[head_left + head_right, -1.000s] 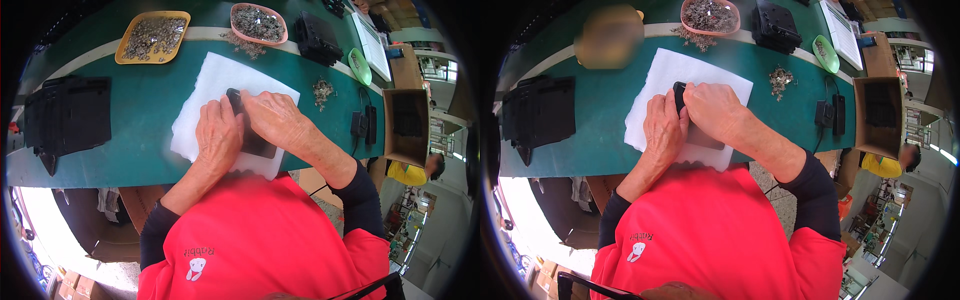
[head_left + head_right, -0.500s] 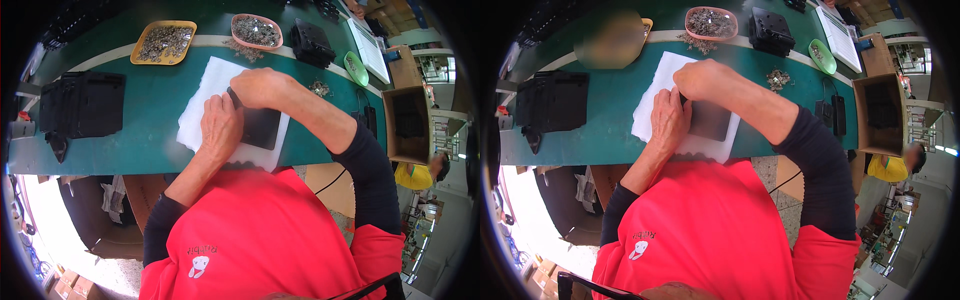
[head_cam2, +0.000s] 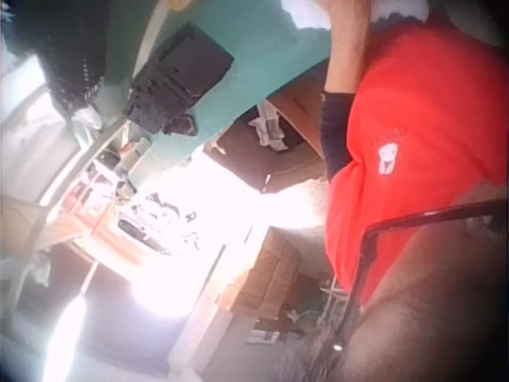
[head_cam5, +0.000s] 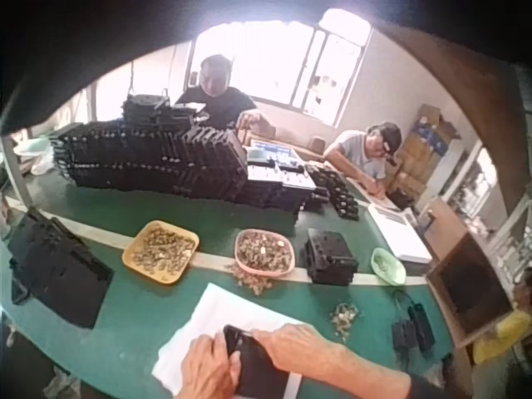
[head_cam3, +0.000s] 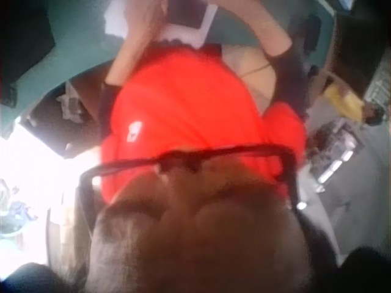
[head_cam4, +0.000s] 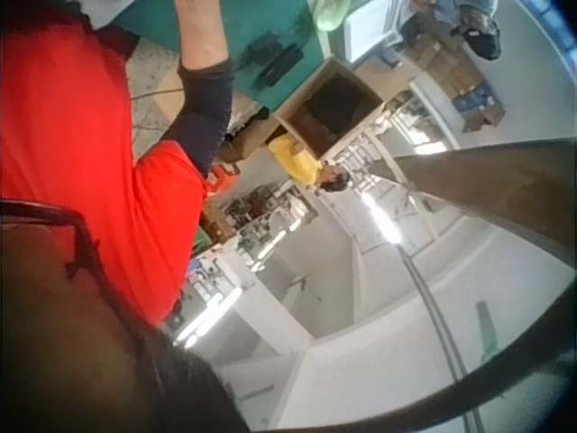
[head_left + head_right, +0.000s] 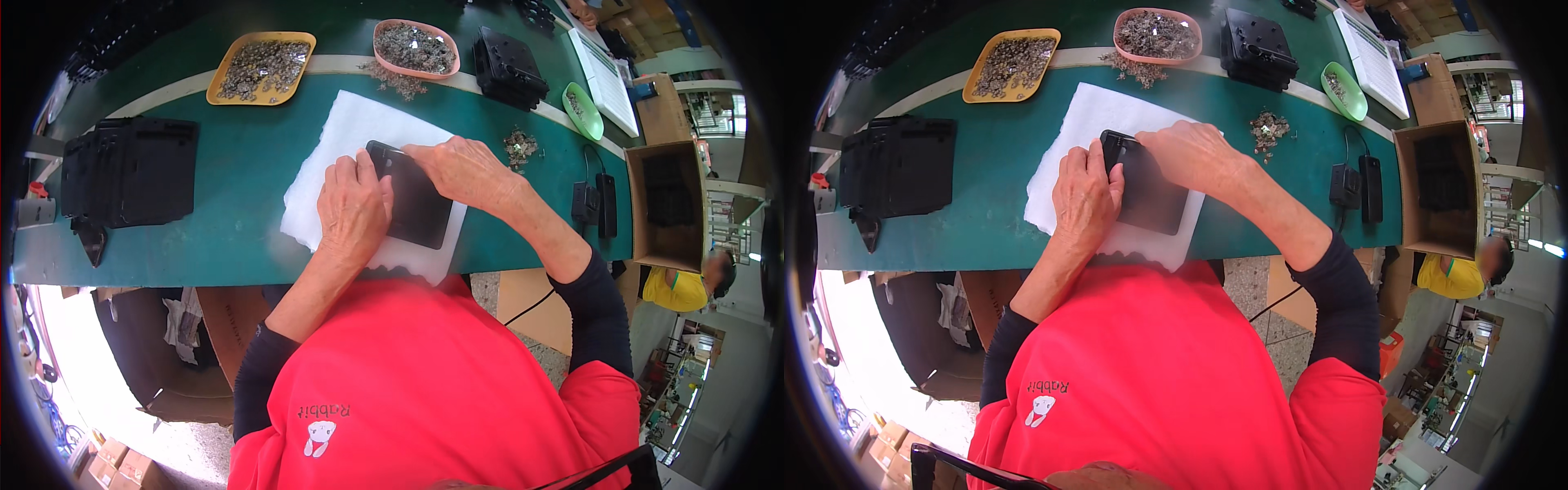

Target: The person uses a small screwdriver to fasten screws into black plastic electronic housings on a green workbench. They repeatedly pick up housings, align them, insert screws from nearby trays, and tighten them before moving to the next unit.

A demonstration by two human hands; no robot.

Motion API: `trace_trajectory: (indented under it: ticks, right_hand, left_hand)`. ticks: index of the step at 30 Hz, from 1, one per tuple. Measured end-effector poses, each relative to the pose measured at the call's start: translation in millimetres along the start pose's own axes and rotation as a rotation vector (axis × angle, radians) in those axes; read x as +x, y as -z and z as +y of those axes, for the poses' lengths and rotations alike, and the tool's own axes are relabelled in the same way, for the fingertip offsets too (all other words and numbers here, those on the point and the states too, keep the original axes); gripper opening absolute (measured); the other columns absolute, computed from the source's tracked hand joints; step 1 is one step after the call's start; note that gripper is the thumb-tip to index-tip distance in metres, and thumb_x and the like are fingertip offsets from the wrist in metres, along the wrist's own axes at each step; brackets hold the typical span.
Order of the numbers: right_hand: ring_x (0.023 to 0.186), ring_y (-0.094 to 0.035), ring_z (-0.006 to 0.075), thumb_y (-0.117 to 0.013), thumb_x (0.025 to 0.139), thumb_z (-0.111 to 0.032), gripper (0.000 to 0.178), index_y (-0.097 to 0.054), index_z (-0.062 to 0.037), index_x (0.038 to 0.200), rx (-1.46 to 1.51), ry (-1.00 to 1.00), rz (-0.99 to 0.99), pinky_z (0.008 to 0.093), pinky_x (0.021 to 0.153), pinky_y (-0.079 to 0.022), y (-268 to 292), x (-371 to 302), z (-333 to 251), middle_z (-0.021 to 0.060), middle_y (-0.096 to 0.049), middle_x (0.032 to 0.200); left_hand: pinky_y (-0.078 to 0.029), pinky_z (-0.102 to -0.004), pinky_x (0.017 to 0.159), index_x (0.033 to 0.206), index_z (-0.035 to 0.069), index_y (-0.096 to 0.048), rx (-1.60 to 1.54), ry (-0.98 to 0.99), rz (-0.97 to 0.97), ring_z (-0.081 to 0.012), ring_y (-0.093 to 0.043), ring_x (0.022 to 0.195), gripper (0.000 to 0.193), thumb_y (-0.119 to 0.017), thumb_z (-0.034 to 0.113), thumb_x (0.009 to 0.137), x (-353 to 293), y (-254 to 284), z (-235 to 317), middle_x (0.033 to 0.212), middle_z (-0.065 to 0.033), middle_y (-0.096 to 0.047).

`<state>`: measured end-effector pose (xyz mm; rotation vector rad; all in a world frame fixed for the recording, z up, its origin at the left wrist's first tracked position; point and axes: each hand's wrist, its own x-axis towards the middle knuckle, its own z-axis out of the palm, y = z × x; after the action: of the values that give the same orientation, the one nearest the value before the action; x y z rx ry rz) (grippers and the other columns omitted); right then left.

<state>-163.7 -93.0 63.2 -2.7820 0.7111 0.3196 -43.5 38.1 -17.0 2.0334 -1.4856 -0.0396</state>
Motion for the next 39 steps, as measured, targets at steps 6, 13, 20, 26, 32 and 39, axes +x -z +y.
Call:
trace_trajectory:
  ticks: [6, 13, 20, 26, 32, 39]
  right_hand:
    - [0.072, -0.067, 0.0387, -0.053, 0.083, -0.005, 0.029, -0.060, -0.0052, 0.111, -0.024, -0.003, 0.015, 0.0470, 0.063, -0.053, -10, 1, 2, 0.0207, -0.066, 0.073]
    - [0.071, -0.068, 0.0380, -0.053, 0.084, -0.007, 0.030, -0.057, -0.0021, 0.113, -0.101, 0.017, 0.012, 0.0469, 0.063, -0.053, -12, 3, -2, 0.0199, -0.066, 0.072]
    - [0.071, -0.068, 0.0381, -0.051, 0.087, -0.010, 0.027, -0.056, 0.0028, 0.111, -0.050, -0.118, -0.008, 0.0464, 0.064, -0.054, -11, 0, -24, 0.0190, -0.067, 0.073]
    - [0.073, -0.069, 0.0374, -0.051, 0.087, -0.012, 0.023, -0.063, 0.0048, 0.098, -0.034, -0.115, -0.053, 0.0460, 0.062, -0.055, 3, 10, -30, 0.0214, -0.068, 0.078]
    - [0.080, -0.069, 0.0386, -0.051, 0.084, -0.010, 0.021, -0.066, 0.0044, 0.088, 0.043, -0.147, -0.132, 0.0450, 0.070, -0.056, 8, 24, -21, 0.0242, -0.069, 0.086]
    - [0.094, -0.067, 0.0390, -0.049, 0.081, -0.002, 0.024, -0.067, 0.0045, 0.096, 0.029, -0.231, -0.359, 0.0465, 0.077, -0.054, 37, 44, -34, 0.0260, -0.067, 0.100]
  left_hand:
    - [-0.051, -0.0386, 0.074, 0.123, -0.006, -0.054, -0.003, 0.001, -0.021, -0.0312, -0.057, 0.090, 0.049, -0.069, 0.017, 0.083, 2, 1, -1, 0.096, -0.0153, -0.053]
    - [-0.051, -0.0381, 0.072, 0.123, -0.006, -0.054, -0.016, -0.007, -0.014, -0.0307, -0.057, 0.089, 0.050, -0.070, 0.017, 0.082, 3, 2, -1, 0.096, -0.0148, -0.053]
    - [-0.051, -0.0380, 0.071, 0.123, -0.005, -0.054, -0.017, 0.007, -0.018, -0.0300, -0.057, 0.089, 0.050, -0.071, 0.017, 0.081, 3, 1, -2, 0.096, -0.0141, -0.053]
    - [-0.051, -0.0379, 0.071, 0.123, -0.006, -0.054, -0.019, -0.004, -0.041, -0.0303, -0.056, 0.089, 0.050, -0.071, 0.017, 0.081, 5, 2, -2, 0.097, -0.0143, -0.053]
    - [-0.050, -0.0388, 0.072, 0.122, -0.009, -0.053, -0.092, -0.038, -0.028, -0.0316, -0.055, 0.089, 0.051, -0.071, 0.015, 0.081, 4, -1, -6, 0.097, -0.0157, -0.052]
    - [-0.048, -0.0404, 0.075, 0.122, -0.010, -0.051, -0.122, -0.059, -0.010, -0.0332, -0.054, 0.089, 0.050, -0.070, 0.012, 0.081, 2, -5, -9, 0.097, -0.0175, -0.051]
